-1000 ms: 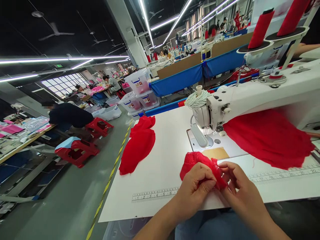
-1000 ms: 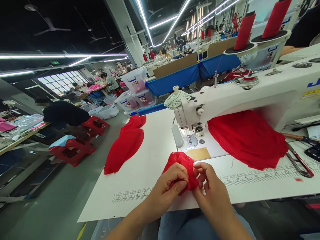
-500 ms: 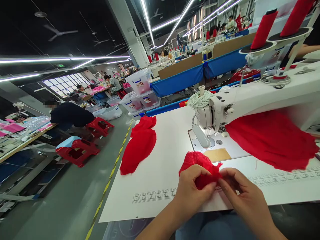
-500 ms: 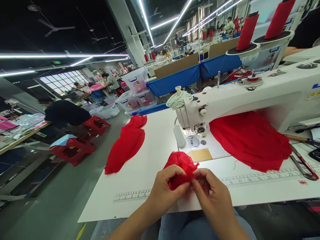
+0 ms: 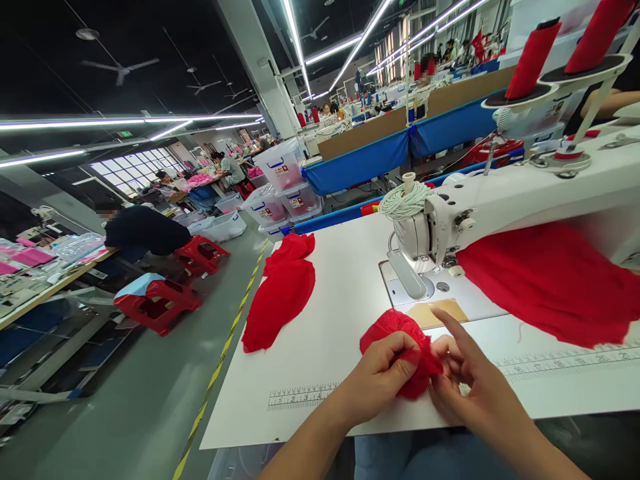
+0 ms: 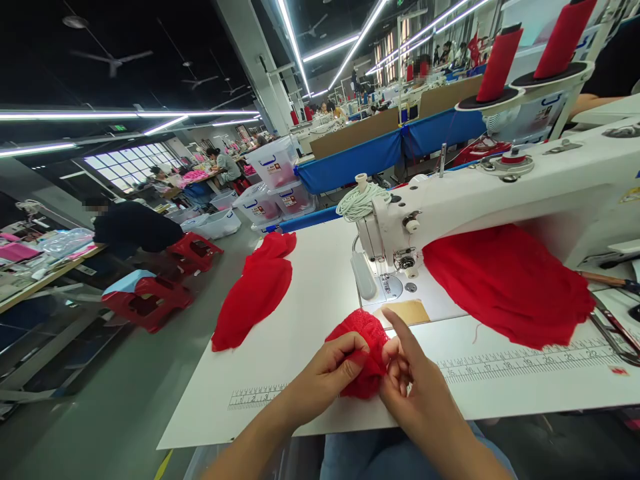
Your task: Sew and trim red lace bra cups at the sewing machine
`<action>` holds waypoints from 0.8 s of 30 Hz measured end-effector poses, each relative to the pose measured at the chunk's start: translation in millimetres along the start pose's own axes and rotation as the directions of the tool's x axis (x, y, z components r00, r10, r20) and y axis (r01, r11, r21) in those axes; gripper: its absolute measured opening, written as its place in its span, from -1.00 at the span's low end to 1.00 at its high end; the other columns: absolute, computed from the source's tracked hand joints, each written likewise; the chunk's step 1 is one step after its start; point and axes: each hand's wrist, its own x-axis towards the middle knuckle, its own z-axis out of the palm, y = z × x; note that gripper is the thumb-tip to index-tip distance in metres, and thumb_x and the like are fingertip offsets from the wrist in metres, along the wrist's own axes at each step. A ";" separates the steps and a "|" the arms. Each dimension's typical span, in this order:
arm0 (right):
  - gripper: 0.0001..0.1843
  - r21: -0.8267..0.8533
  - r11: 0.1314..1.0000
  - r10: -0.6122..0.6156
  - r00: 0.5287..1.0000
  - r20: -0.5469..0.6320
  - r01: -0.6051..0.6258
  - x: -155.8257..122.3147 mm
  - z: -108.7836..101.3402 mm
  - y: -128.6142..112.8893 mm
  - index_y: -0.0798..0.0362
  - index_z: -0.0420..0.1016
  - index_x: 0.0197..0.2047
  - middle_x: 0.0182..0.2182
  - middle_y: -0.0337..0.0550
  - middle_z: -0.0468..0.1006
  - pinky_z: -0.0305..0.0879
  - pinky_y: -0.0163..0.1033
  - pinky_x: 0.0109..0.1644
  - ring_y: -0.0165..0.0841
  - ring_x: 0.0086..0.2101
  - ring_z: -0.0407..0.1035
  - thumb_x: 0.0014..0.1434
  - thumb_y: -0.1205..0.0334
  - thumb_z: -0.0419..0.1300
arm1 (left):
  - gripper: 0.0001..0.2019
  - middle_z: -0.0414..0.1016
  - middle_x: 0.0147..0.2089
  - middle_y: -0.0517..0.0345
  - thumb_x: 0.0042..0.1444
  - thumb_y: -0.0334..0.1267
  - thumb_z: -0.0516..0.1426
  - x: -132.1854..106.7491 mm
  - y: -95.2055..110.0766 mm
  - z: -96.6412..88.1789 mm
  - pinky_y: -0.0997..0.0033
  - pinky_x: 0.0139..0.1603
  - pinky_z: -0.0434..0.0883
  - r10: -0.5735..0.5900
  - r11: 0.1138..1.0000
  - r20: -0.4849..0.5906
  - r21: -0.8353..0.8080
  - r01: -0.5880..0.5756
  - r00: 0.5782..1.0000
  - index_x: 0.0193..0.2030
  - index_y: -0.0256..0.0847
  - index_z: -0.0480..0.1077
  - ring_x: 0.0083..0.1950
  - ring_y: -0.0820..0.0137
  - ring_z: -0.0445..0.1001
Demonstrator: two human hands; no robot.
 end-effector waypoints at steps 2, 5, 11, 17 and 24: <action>-0.52 0.024 0.999 -0.046 0.997 0.061 0.045 2.8 -4.3 0.3 -0.15 0.36 0.13 -0.41 -0.30 0.40 0.31 -0.34 -0.47 -0.43 -0.53 0.28 0.16 0.34 0.02 | -0.56 0.17 -0.44 0.26 0.15 0.19 0.08 -0.1 -0.4 -1.3 0.47 -0.41 0.13 0.004 1.000 0.022 0.007 -0.004 1.000 -0.43 -0.17 0.19 -0.42 0.50 0.12; -0.74 -0.055 0.985 -0.161 0.984 0.082 0.165 6.6 -11.6 -0.2 -0.10 0.52 -0.21 -0.43 -0.25 0.42 0.29 -0.33 -0.52 -0.42 -0.53 0.30 0.19 0.36 0.03 | -0.55 0.20 -0.44 0.25 0.12 0.21 0.09 -1.2 0.0 -6.7 0.49 -0.46 0.16 -0.005 1.000 0.045 0.023 0.004 0.999 -0.40 -0.19 0.24 -0.47 0.52 0.14; -0.76 -0.073 0.879 -0.466 0.882 0.072 0.470 23.0 -13.0 -2.4 -0.07 0.37 -0.23 -0.24 -0.20 0.55 0.43 -0.39 -0.41 -0.44 -0.43 0.48 0.16 0.50 0.07 | -0.70 0.45 -0.28 0.09 0.29 0.00 -0.02 -12.8 7.0 -19.7 0.34 -0.29 0.45 0.061 0.988 -0.107 0.150 -0.045 0.992 -0.25 -0.18 0.31 -0.30 0.37 0.47; -0.75 -0.205 0.611 -0.650 0.632 0.422 0.765 65.4 -17.5 20.7 0.02 0.37 -0.28 -0.26 -0.11 0.56 0.34 -0.33 -0.38 -0.41 -0.40 0.43 0.24 0.49 -0.06 | -0.75 0.56 -0.05 0.01 0.29 -0.36 -0.07 -5.7 -30.0 -19.9 0.34 -0.13 0.47 0.572 0.362 0.000 0.898 -0.252 0.821 -0.14 -0.13 0.43 -0.14 0.32 0.52; -0.74 -0.321 0.529 -0.622 0.616 0.483 0.785 85.5 -29.9 42.2 0.04 0.44 -0.35 -0.20 -0.02 0.55 0.27 -0.16 -0.27 -0.25 -0.27 0.37 0.21 0.45 -0.03 | -0.81 0.55 -0.14 -0.02 0.07 -0.54 0.04 39.7 -56.0 -11.1 0.34 -0.41 0.37 0.589 -0.106 0.143 0.989 -0.100 0.795 -0.43 -0.20 0.36 -0.38 0.34 0.39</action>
